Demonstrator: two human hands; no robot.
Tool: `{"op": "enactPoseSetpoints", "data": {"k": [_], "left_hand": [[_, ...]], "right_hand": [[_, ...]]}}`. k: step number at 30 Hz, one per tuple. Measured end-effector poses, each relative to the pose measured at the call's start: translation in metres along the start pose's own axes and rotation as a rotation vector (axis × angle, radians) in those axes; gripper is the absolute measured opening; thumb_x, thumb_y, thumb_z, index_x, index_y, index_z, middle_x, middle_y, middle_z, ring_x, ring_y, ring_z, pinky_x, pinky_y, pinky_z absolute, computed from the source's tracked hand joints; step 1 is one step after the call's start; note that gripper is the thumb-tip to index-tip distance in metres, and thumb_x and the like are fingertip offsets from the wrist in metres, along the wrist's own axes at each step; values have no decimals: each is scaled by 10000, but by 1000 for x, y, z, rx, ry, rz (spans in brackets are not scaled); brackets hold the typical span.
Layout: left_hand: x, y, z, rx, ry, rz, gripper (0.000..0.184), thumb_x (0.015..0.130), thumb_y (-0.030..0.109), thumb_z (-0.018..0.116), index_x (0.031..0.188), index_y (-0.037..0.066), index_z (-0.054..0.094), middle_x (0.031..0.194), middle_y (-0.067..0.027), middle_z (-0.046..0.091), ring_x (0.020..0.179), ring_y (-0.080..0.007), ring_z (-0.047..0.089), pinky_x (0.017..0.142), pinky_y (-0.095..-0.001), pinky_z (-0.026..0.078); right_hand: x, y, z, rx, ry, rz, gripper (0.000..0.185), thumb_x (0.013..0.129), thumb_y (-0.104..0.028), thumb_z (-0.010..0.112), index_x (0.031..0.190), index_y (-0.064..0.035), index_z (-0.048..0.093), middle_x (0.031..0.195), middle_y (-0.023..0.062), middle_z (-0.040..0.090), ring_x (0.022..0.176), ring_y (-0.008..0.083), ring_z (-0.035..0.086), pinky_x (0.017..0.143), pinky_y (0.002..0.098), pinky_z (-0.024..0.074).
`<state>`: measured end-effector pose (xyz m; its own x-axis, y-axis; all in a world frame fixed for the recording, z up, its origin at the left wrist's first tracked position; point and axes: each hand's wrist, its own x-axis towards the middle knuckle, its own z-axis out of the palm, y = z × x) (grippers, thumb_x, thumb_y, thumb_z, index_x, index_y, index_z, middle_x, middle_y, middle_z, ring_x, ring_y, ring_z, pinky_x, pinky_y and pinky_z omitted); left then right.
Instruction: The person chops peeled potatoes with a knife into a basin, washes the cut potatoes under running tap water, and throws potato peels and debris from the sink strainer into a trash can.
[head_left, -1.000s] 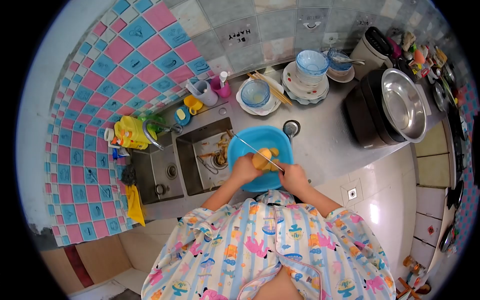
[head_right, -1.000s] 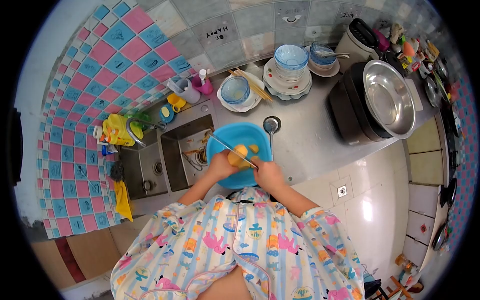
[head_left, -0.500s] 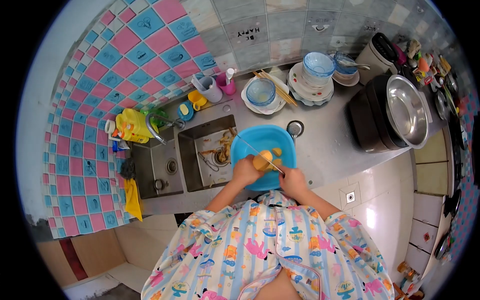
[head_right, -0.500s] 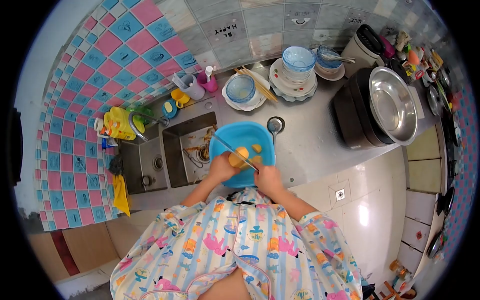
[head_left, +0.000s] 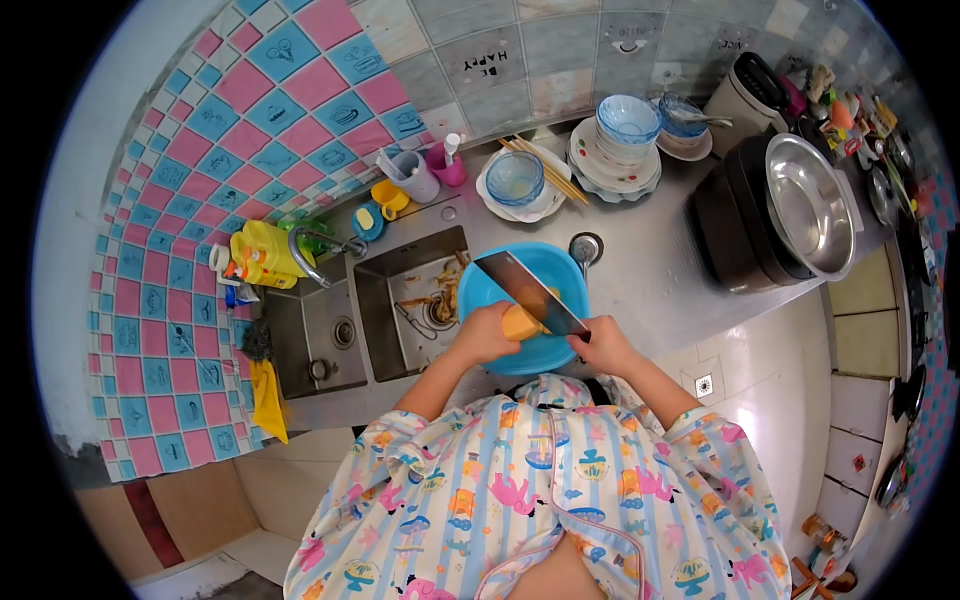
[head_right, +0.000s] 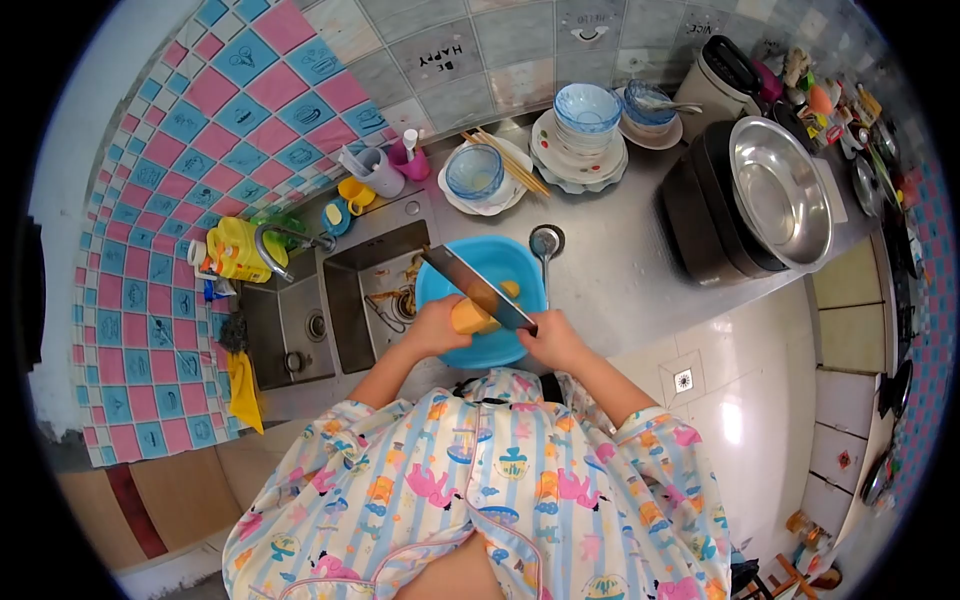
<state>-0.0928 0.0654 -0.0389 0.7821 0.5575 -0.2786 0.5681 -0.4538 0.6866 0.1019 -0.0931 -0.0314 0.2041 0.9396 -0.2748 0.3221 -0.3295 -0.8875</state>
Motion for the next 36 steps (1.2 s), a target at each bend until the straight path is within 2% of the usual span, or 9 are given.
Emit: {"op": "enactPoseSetpoints", "data": {"k": [4, 7, 11, 13, 19, 22, 25, 31, 36], "left_hand": [[-1, -3, 3, 36, 24, 43, 568, 571, 225, 738, 1087, 35, 596, 975, -185, 653, 898, -352, 630, 787, -396, 510], [-4, -7, 8, 31, 90, 57, 549, 587, 225, 724, 1085, 39, 585, 990, -184, 646, 891, -360, 619, 777, -418, 504], [-3, -10, 14, -57, 151, 102, 555, 608, 203, 743, 1108, 39, 568, 989, -156, 643, 878, -328, 629, 758, -388, 508], [-2, -6, 16, -169, 211, 137, 515, 641, 184, 751, 1104, 48, 572, 950, -109, 652, 862, -280, 644, 728, -352, 512], [-7, 0, 19, -856, 12, -223, 523, 805, 209, 709, 1252, 84, 468, 959, -31, 630, 846, -160, 636, 624, -278, 507], [-12, 18, 22, -1320, 113, -267, 527, 844, 216, 675, 1289, 71, 433, 1022, -45, 617, 816, -164, 640, 608, -278, 521], [-13, 24, 22, -1389, 120, -198, 504, 826, 115, 650, 1287, 79, 449, 1112, -68, 588, 910, -183, 637, 611, -306, 552], [-12, 6, 26, -1207, 131, -16, 527, 815, 68, 655, 1276, 57, 400, 1109, -85, 579, 824, -177, 644, 589, -292, 549], [-14, 6, 39, -915, 402, 28, 489, 821, 30, 649, 1209, 48, 352, 914, -80, 573, 695, -139, 603, 491, -245, 482]], "right_hand": [[1, 4, -10, 128, 11, 146, 175, 776, -119, 645, 823, 49, 655, 666, 179, 642, 561, 210, 601, 566, 358, 475], [0, -1, -19, 129, 122, 133, 199, 778, -125, 647, 844, 62, 656, 671, 176, 655, 570, 195, 608, 570, 354, 484], [-5, -4, -9, 9, 224, 37, 170, 785, -107, 626, 854, 44, 662, 705, 212, 651, 617, 306, 650, 596, 378, 501], [-8, -2, 2, -12, 275, -22, 172, 808, -101, 619, 879, 51, 655, 684, 200, 644, 584, 275, 634, 582, 359, 495], [-29, -31, 17, -87, 332, -102, 199, 795, -86, 607, 975, -19, 658, 741, 183, 648, 643, 332, 634, 597, 385, 509], [-35, -42, 20, -231, 337, -226, 288, 769, -74, 611, 1057, -73, 630, 768, 160, 652, 656, 345, 630, 597, 414, 518], [-38, -44, 24, -375, 321, -281, 363, 760, -71, 611, 1120, -103, 586, 775, 145, 653, 641, 339, 628, 583, 429, 516], [-39, -48, 28, -404, 274, -255, 328, 767, -82, 595, 1094, -104, 575, 761, 146, 651, 642, 354, 625, 581, 452, 513], [-40, -52, 24, -398, 224, -161, 304, 768, -91, 587, 1070, -101, 623, 731, 177, 642, 639, 377, 621, 596, 463, 519]]}}
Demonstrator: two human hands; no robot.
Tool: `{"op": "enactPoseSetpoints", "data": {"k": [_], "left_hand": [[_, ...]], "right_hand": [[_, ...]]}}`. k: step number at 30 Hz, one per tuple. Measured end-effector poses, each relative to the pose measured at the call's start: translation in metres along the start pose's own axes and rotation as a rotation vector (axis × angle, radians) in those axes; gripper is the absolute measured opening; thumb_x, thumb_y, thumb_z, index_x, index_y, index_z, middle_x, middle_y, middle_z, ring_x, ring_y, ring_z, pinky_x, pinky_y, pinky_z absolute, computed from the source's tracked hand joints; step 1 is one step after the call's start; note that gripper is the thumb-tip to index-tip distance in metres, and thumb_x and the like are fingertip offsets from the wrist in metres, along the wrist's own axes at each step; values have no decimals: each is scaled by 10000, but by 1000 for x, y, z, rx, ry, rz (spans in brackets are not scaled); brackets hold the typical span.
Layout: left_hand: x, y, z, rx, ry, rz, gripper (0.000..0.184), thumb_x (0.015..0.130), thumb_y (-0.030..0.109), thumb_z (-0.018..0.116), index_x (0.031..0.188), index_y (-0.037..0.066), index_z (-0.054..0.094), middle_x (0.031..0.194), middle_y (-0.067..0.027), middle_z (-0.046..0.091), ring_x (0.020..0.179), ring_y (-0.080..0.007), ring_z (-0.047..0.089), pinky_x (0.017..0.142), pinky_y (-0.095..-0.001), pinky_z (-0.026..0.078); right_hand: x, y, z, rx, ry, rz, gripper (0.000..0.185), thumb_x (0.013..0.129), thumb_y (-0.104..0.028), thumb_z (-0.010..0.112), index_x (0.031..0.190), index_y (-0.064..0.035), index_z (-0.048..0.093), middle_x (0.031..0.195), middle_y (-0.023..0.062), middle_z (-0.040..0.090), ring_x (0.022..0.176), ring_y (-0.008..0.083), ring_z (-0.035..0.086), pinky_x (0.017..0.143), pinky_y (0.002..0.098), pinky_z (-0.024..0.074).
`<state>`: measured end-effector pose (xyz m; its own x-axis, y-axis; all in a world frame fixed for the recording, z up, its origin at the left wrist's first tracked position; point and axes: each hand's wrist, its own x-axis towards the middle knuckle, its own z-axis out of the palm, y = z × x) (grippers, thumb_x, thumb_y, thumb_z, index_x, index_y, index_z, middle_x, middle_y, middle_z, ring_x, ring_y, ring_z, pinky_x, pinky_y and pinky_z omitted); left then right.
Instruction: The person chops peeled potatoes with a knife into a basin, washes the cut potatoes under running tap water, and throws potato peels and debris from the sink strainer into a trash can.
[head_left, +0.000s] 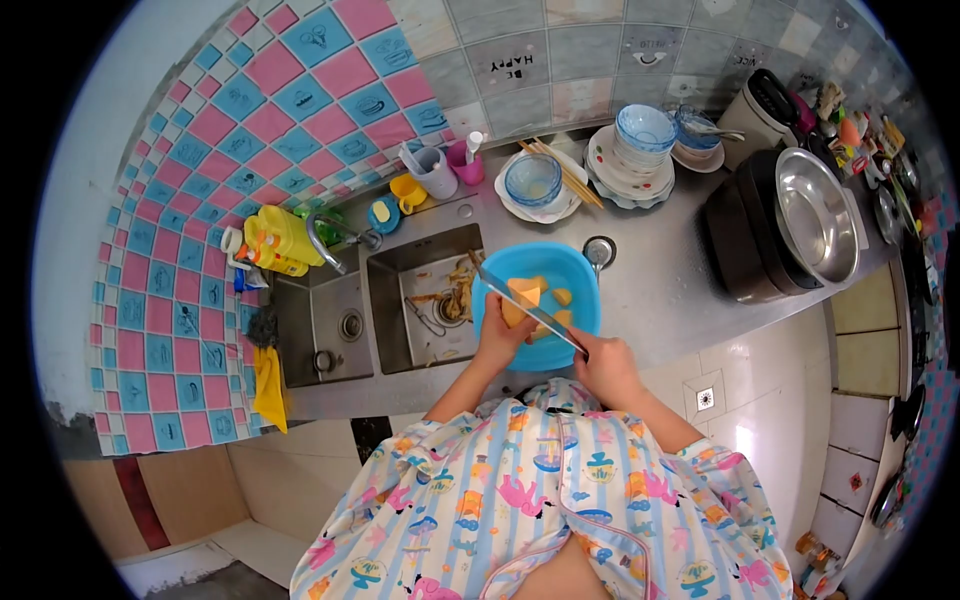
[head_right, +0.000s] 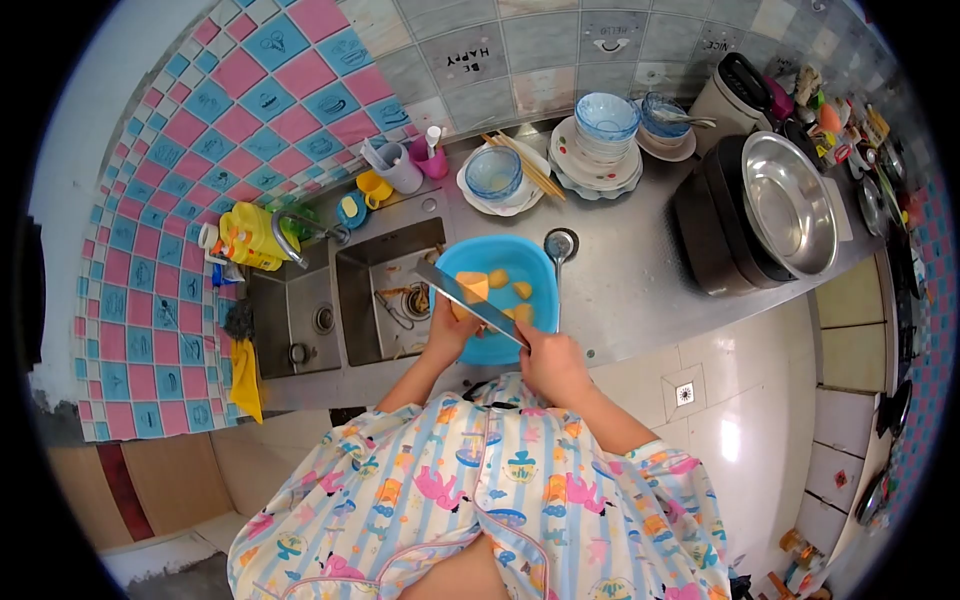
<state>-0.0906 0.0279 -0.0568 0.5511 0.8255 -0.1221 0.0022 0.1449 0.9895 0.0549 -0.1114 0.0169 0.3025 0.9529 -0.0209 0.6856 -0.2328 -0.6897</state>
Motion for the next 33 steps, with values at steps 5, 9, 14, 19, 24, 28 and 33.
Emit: {"op": "enactPoseSetpoints", "data": {"k": [5, 9, 14, 19, 24, 28, 33], "left_hand": [[1, -2, -2, 123, -19, 34, 439, 865, 53, 614, 1178, 64, 308, 834, -78, 547, 561, -115, 541, 412, -233, 417], [0, 44, -2, -114, -207, -196, 404, 876, 99, 628, 1148, 57, 333, 845, -77, 540, 475, -109, 495, 381, -241, 388], [4, 49, -4, 29, -255, -181, 417, 875, 168, 644, 1145, 63, 344, 805, -62, 551, 485, -132, 521, 391, -260, 402], [16, 12, -6, 602, -73, 565, 476, 867, 169, 647, 1219, 59, 345, 810, -92, 567, 472, -130, 518, 368, -249, 372], [6, 34, -1, 165, -222, -245, 403, 894, 215, 627, 1151, 55, 362, 772, -77, 535, 452, -124, 485, 341, -248, 327], [5, 46, 2, -225, -308, -424, 362, 911, 209, 598, 1139, 57, 361, 743, -64, 508, 449, -113, 466, 339, -247, 312], [12, 6, -3, 365, -231, 35, 393, 904, 200, 603, 1152, 56, 335, 745, -69, 510, 462, -110, 472, 350, -249, 325]], "right_hand": [[4, 0, 0, 8, 1, 24, 300, 769, -92, 583, 1058, -101, 665, 725, 195, 639, 635, 382, 620, 595, 465, 520], [4, 2, 2, 43, 31, -8, 305, 773, -94, 581, 1068, -99, 659, 728, 193, 642, 634, 380, 620, 596, 462, 522], [3, 2, 7, 51, 46, 33, 291, 783, -95, 574, 1062, -93, 659, 731, 201, 641, 650, 387, 622, 613, 469, 520], [6, 5, 4, 65, -75, 157, 265, 789, -94, 564, 1032, -72, 668, 744, 229, 634, 675, 414, 615, 649, 484, 516], [10, 13, 6, 139, -50, 141, 271, 789, -100, 562, 1034, -73, 674, 761, 241, 633, 693, 422, 612, 670, 480, 514], [11, 10, 4, 170, 13, 93, 277, 784, -101, 568, 1039, -73, 675, 767, 244, 633, 704, 420, 614, 679, 477, 512], [15, 20, 7, 111, -102, 164, 272, 784, -95, 569, 1033, -48, 670, 768, 247, 631, 707, 423, 612, 678, 479, 509]]}}
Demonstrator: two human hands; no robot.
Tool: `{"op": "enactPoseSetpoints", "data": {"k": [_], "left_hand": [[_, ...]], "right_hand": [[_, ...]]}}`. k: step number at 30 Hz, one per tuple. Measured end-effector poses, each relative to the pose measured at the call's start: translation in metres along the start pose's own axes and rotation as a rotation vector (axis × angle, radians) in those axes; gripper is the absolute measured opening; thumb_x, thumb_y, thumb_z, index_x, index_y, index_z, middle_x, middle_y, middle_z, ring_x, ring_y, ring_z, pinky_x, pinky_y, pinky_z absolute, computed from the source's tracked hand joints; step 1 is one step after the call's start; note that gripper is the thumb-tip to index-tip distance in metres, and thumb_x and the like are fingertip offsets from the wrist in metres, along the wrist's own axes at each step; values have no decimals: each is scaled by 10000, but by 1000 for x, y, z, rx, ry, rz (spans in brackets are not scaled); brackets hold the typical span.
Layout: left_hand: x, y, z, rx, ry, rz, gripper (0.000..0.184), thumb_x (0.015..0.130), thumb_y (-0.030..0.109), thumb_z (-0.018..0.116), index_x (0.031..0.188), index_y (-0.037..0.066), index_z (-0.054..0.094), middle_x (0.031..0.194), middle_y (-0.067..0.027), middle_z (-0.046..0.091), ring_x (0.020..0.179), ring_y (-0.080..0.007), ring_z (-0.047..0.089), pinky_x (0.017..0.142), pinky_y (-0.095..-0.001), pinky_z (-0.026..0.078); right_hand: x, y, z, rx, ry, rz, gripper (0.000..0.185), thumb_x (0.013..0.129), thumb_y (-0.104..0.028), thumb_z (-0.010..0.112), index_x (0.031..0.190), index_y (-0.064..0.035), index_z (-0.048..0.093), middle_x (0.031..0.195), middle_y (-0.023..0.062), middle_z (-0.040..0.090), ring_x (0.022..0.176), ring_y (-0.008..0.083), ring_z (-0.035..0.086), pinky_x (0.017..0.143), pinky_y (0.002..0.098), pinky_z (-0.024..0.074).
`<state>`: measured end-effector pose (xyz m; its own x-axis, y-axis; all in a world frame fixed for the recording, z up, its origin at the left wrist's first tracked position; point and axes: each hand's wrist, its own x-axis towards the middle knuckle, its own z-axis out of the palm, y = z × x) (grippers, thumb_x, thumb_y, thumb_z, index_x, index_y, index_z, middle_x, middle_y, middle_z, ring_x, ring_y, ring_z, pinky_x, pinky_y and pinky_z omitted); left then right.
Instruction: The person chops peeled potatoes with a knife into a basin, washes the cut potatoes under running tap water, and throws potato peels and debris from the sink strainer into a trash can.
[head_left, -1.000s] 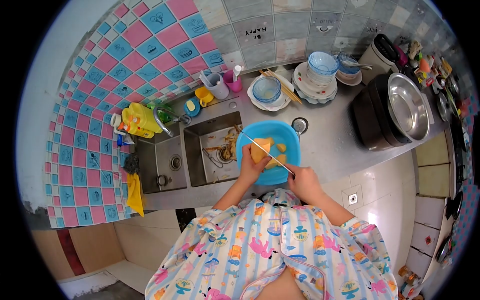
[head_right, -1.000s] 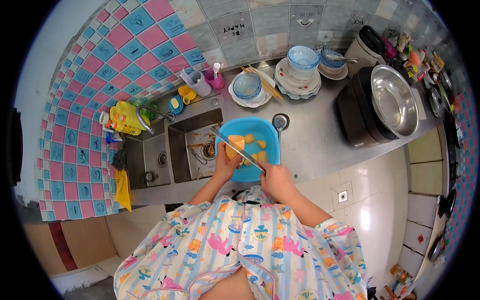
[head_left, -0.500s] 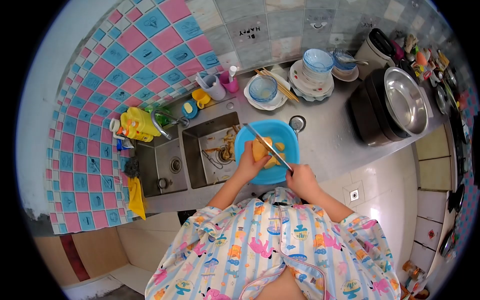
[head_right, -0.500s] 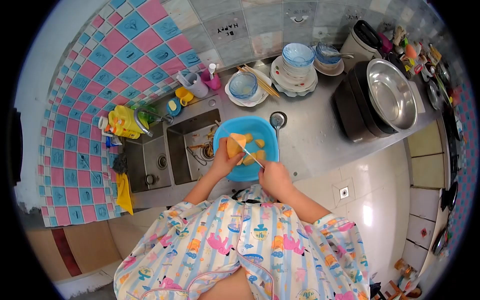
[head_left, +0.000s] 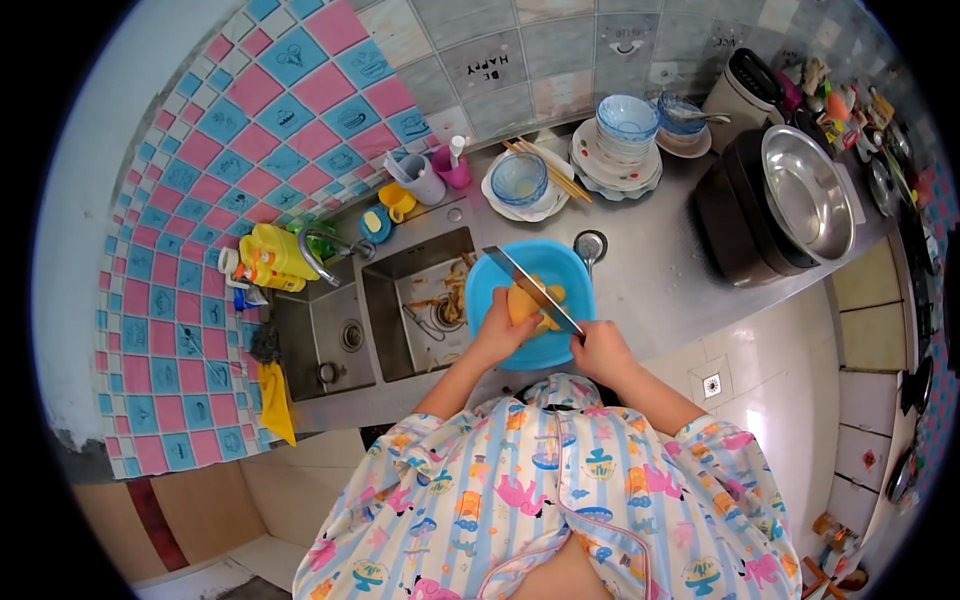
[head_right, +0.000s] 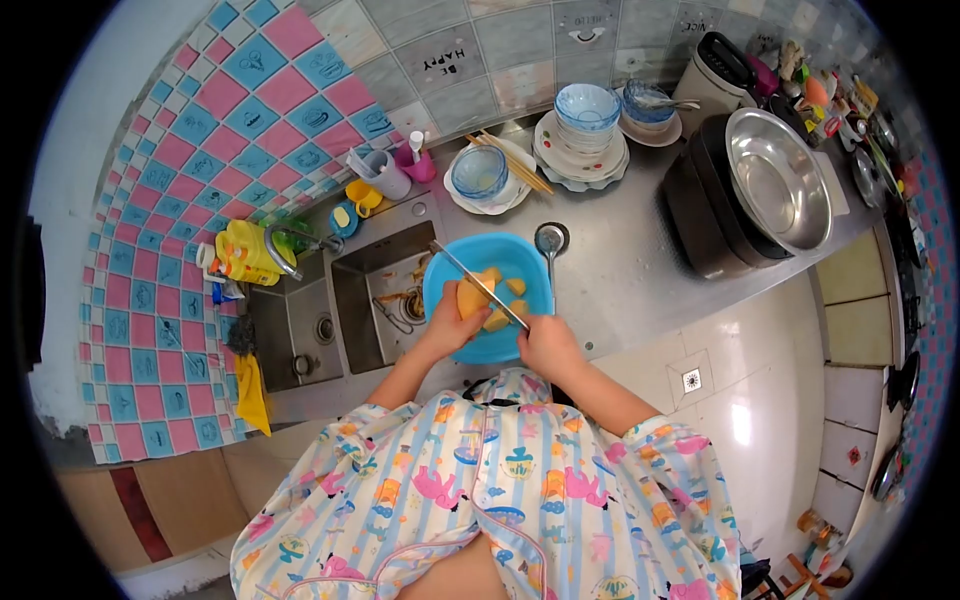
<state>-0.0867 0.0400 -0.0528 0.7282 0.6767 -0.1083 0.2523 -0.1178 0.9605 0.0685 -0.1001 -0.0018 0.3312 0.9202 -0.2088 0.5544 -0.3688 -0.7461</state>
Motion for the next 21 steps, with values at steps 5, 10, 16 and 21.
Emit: {"op": "enactPoseSetpoints", "data": {"k": [5, 10, 16, 21], "left_hand": [[0, -6, 2, 39, 27, -17, 428, 891, 229, 623, 1150, 55, 330, 753, -68, 520, 459, -110, 482, 348, -241, 323], [-4, 31, -12, -603, -177, -460, 452, 885, 273, 633, 1142, 55, 331, 764, -64, 535, 467, -106, 503, 346, -229, 326], [-1, 15, 1, -120, -22, -177, 478, 849, 227, 676, 1114, 18, 337, 773, -82, 556, 458, -114, 506, 364, -247, 376], [-3, 4, 1, 28, -10, -98, 442, 846, 197, 678, 1082, 27, 345, 755, -65, 543, 471, -94, 492, 370, -246, 369]], "right_hand": [[2, 11, 11, 18, -21, 59, 269, 786, -93, 569, 1029, -25, 663, 772, 250, 630, 707, 424, 612, 677, 483, 507], [-1, 3, 8, 86, 79, -75, 279, 789, -84, 563, 1045, -28, 660, 778, 251, 629, 710, 418, 614, 675, 476, 509], [1, -3, 7, 71, 73, -31, 218, 788, -81, 565, 968, -17, 671, 772, 252, 627, 701, 423, 610, 667, 476, 507], [2, 6, 18, 140, 44, 45, 156, 782, -85, 574, 860, 22, 657, 743, 258, 622, 699, 425, 614, 653, 460, 504]]}}
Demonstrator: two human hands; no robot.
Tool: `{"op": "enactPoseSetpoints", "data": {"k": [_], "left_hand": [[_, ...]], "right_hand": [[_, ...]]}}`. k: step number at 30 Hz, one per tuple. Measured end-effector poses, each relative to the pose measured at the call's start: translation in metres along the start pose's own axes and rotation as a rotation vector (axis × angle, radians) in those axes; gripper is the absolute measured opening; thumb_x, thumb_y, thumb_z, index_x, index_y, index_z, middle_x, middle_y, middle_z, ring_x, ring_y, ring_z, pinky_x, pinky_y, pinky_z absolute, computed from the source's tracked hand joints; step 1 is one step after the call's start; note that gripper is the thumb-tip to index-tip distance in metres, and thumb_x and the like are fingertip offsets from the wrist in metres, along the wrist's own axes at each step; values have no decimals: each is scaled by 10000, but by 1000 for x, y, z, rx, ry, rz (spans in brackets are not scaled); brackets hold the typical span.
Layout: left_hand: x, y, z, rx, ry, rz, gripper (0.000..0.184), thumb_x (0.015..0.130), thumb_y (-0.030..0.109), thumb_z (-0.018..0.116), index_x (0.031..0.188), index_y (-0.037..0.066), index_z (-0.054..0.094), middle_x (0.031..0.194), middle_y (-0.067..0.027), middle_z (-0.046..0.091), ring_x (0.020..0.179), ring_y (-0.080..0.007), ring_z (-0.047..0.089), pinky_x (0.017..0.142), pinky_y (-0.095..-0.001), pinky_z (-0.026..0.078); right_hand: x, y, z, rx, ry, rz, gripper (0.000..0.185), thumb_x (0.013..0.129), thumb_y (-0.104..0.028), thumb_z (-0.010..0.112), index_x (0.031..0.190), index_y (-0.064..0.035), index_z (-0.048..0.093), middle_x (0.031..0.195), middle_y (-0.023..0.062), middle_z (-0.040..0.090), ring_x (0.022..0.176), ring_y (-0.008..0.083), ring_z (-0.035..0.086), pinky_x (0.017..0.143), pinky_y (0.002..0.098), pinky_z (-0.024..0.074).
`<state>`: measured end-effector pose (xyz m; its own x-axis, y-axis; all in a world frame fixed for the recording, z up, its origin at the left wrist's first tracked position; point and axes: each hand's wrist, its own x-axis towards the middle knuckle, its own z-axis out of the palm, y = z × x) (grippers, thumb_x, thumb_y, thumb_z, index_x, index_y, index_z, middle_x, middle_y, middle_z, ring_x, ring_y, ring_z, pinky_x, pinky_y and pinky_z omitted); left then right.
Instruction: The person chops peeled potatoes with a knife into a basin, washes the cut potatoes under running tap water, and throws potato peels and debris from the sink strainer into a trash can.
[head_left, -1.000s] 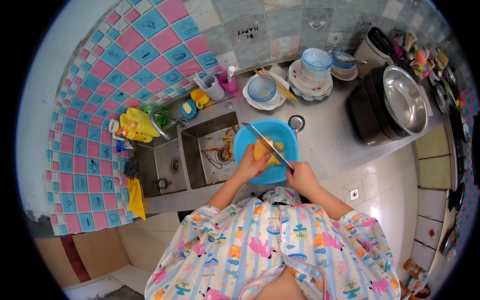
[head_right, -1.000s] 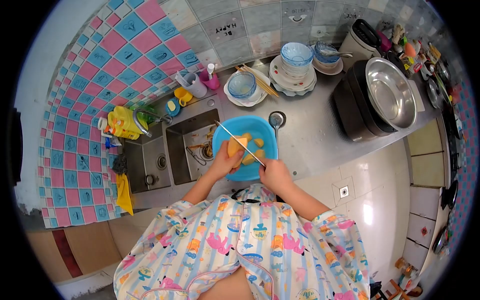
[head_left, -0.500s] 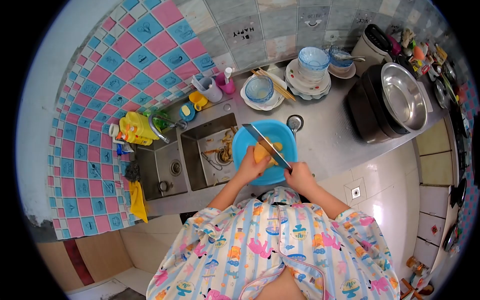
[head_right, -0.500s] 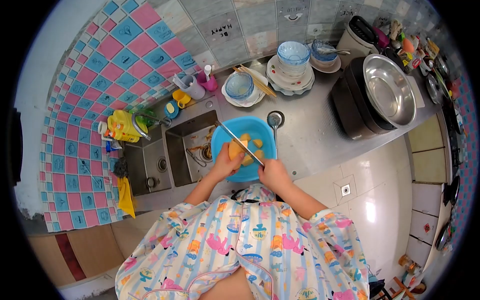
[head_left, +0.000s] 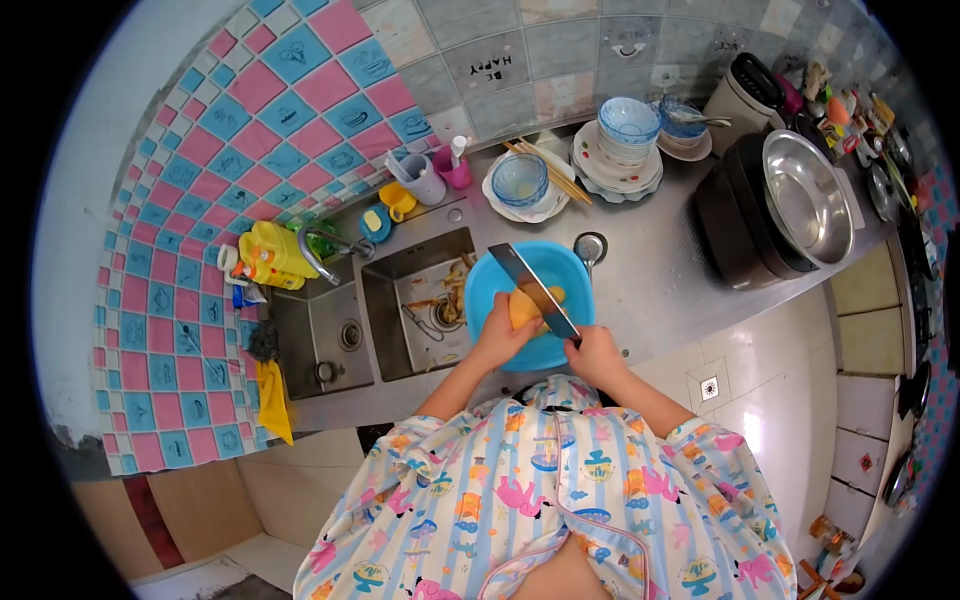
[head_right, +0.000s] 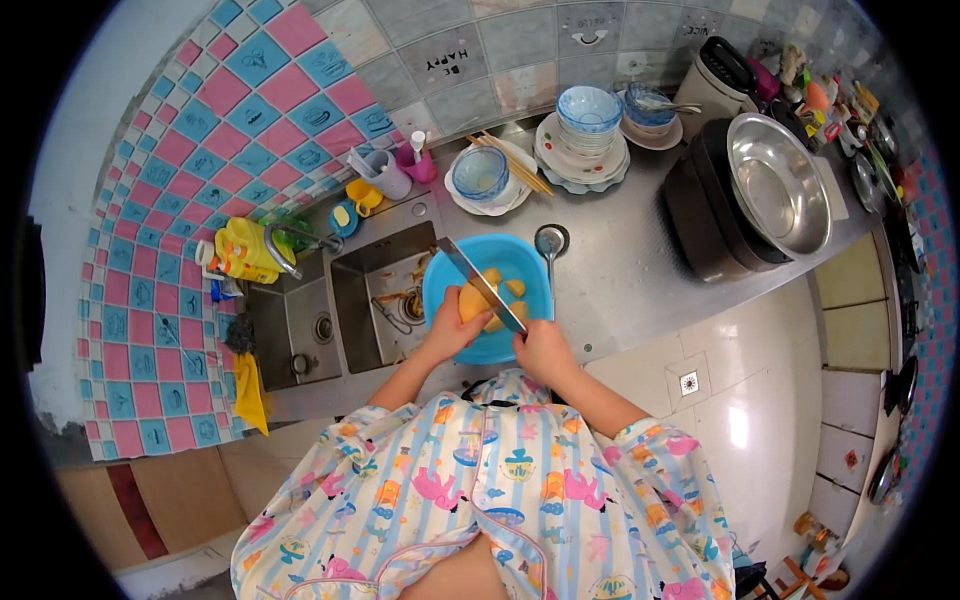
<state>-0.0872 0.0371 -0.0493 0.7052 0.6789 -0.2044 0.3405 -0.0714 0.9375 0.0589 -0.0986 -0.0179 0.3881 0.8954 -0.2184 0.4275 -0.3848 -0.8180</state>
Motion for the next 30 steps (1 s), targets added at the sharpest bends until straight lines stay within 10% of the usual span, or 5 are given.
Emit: {"op": "enactPoseSetpoints", "data": {"k": [14, 30], "left_hand": [[-3, 14, -21, -159, -232, -151, 515, 817, 297, 726, 1082, 47, 362, 872, -84, 552, 572, -98, 536, 404, -230, 407], [6, 23, -41, -205, -439, -276, 608, 808, 339, 723, 1233, 87, 369, 848, -31, 531, 527, -62, 471, 394, -201, 344]], "right_hand": [[14, 22, -22, 343, -320, 162, 142, 822, -76, 605, 784, 55, 643, 565, 60, 552, 414, 127, 511, 404, 281, 423], [32, 25, -59, 458, -509, 182, 151, 812, -102, 614, 728, 23, 615, 546, 36, 521, 430, 110, 484, 410, 273, 405]]}}
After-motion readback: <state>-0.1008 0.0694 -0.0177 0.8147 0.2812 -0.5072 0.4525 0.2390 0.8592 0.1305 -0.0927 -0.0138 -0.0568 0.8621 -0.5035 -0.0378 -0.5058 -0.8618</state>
